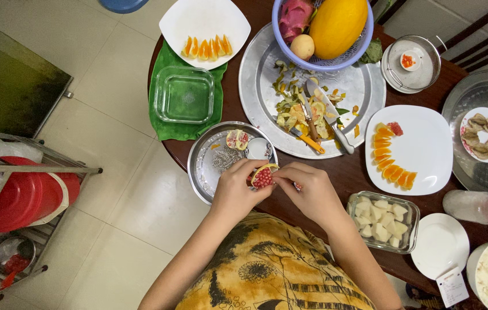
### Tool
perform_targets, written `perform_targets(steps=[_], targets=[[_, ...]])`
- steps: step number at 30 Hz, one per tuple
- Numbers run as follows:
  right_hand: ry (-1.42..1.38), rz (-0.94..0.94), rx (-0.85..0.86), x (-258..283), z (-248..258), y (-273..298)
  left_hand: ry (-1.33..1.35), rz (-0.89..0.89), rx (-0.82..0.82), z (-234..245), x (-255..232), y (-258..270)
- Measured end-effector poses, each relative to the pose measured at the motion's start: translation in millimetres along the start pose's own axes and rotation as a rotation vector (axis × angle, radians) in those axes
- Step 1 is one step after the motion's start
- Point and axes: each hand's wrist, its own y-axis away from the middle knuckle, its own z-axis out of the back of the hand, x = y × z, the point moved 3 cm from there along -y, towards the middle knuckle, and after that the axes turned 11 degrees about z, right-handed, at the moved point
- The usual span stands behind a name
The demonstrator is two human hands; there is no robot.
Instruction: The person peels a pomegranate by hand, removes the seeds, and places them into a small bowl on a table containing other sliced fruits.
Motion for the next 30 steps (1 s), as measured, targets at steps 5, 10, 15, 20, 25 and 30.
perform_targets(steps=[5, 10, 15, 20, 25, 30], targets=[[-0.013, 0.015, 0.005, 1.5, 0.4, -1.6, -0.005, -0.016, -0.010, 0.5, -1.4, 0.8], [0.032, 0.050, 0.011, 3.7, -0.8, -2.2, -0.036, 0.009, 0.006, 0.4, -0.3, 1.6], [0.027, 0.029, 0.038, 3.3, -3.5, -2.2, -0.023, 0.025, 0.012, 1.6, 0.7, 4.2], [0.005, 0.011, 0.050, 2.9, -8.1, -5.2, 0.007, 0.063, 0.005, 7.0, 2.1, 6.1], [-0.063, -0.039, 0.036, 1.9, -14.2, -9.3, 0.025, 0.056, -0.013, 12.8, 3.5, 7.0], [-0.092, -0.101, 0.041, 1.5, -18.4, -11.3, 0.018, 0.060, -0.029, 15.4, 4.8, 7.8]])
